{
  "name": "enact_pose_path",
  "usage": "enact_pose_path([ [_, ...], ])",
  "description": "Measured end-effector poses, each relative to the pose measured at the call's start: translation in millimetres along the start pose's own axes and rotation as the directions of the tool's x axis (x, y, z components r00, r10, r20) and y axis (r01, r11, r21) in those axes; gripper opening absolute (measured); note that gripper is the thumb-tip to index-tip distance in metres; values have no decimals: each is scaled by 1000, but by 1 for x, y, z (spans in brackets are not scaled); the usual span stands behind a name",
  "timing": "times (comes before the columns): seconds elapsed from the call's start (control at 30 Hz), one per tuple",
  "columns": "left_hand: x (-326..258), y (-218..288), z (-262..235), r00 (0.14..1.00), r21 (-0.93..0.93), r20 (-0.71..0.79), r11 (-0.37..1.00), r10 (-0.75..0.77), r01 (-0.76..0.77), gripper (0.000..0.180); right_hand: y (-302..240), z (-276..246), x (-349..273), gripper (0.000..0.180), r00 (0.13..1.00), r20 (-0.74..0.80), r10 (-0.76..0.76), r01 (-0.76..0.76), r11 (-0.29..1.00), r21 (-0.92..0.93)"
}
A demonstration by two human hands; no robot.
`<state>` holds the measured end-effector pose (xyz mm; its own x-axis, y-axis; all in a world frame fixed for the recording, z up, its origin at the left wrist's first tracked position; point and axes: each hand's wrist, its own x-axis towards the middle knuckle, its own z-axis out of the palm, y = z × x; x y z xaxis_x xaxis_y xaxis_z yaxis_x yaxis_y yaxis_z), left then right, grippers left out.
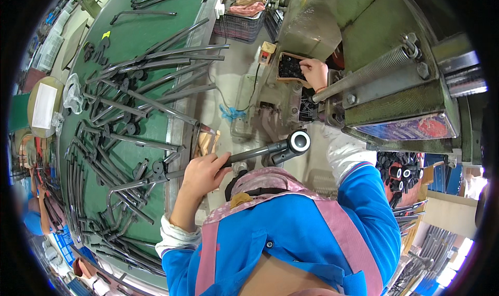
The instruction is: The person repeatedly picks up metal rods and black plastic caps, inserts the caps into the rod ends, and places the assembled units into a blue crate. The process is continuous and repetitive throughout the clip.
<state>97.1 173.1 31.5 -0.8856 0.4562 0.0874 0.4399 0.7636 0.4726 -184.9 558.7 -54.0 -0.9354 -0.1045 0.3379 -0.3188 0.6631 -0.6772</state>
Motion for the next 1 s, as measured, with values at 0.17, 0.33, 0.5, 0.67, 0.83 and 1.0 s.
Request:
enact_pose_path([
  [0.17, 1, -2, 1, 1000, 6, 10, 1000, -11, 11, 34, 20, 14, 2, 13, 995, -27, 99, -99, 995, 33],
  [0.33, 9, -2, -3, 998, -17, 28, 999, 49, -49, 34, 73, 16, -1, 13, 994, -70, 85, -75, 989, 128],
  [0.5, 2, -4, 1, 1000, -38, 7, 999, 27, -27, 32, 4, 1, -5, 17, 965, 179, -192, 244, 906, -346],
  [0.67, -2, -4, 1, 1000, -42, 24, 999, 5, -4, 31, -35, 6, 1, 17, 972, 235, 5, 90, 916, -391],
  [0.83, -5, -6, 1, 1000, -50, 21, 999, -8, 9, 31, -28, 18, -1, 15, 988, 152, 26, 46, 889, -456],
  [1.0, -6, -11, 2, 999, -53, 29, 998, -17, 18, 31, -21, 15, -1, 16, 992, 126, -12, 62, 914, -401],
])
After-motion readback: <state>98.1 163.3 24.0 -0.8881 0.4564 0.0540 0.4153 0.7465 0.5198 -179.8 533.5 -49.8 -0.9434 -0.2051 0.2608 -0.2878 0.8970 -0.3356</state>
